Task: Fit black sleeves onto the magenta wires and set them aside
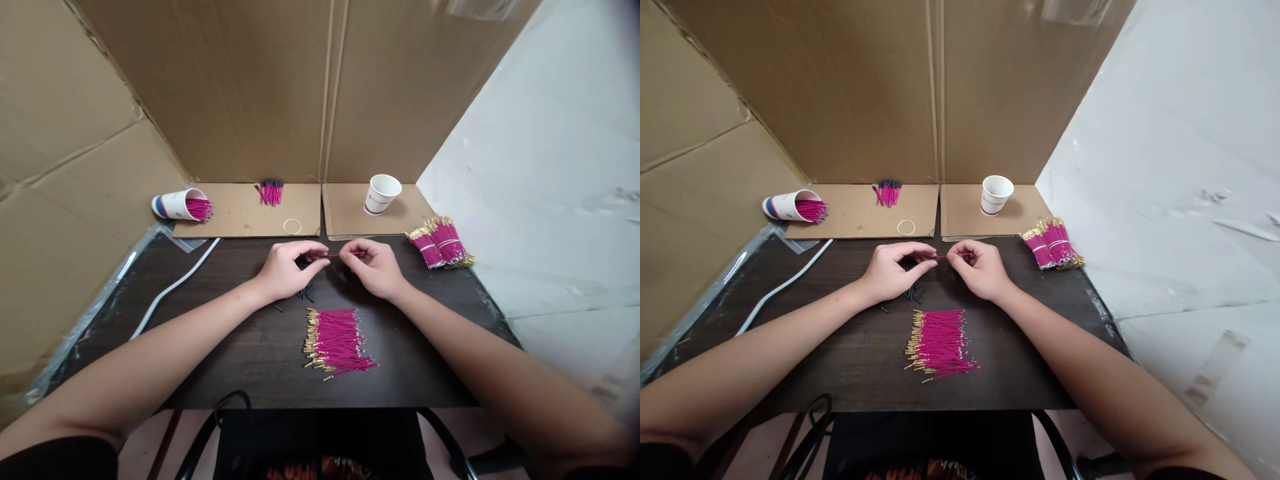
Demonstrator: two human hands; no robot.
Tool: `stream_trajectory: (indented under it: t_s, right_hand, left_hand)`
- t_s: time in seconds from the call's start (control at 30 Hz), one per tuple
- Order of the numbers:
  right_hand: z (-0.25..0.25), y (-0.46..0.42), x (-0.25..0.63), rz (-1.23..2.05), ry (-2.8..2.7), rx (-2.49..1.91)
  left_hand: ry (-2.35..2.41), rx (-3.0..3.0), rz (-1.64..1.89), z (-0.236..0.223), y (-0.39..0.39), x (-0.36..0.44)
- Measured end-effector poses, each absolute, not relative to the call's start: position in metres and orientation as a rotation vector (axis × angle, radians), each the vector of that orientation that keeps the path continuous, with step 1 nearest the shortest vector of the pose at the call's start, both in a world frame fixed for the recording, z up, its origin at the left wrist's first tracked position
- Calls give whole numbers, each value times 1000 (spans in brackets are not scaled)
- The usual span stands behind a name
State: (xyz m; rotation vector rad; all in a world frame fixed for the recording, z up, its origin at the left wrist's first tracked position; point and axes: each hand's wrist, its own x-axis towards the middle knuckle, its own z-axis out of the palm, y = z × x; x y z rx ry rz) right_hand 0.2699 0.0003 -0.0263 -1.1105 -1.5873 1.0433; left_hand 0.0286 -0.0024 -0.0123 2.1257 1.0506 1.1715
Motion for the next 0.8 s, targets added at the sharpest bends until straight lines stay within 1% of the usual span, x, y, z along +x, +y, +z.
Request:
stream_trajectory:
  t_s: [0.07, 0.17, 0.23, 0.3, 0.43, 0.63, 0.73, 0.8]
  right_hand:
    - [-27, 2, 272, 967, -1618, -1136]
    - [-26, 4, 278, 725, -1800, -1144]
    - [-26, 6, 282, 591, -1916, -1121]
    - [-27, 8, 284, 536, -1976, -1121]
    - [-32, 10, 286, 471, -2040, -1156]
    - [-30, 9, 287, 440, -2080, -1119]
    - [-16, 0, 285, 497, -2151, -995]
    - [-3, -9, 282, 644, -2251, -878]
  left_hand:
    - [1048, 2188, 1178, -10, -1, 25]
    - [1123, 2318, 1169, -9, 5, 16]
    - [1174, 2394, 1122, -9, 11, 11]
    - [1192, 2448, 1039, -11, 14, 8]
    - [1258, 2524, 927, -14, 15, 8]
    - [1429, 2481, 970, -23, 18, 12]
    - [1422, 2466, 995, -26, 20, 12]
    - [1412, 2460, 1008, -28, 21, 12]
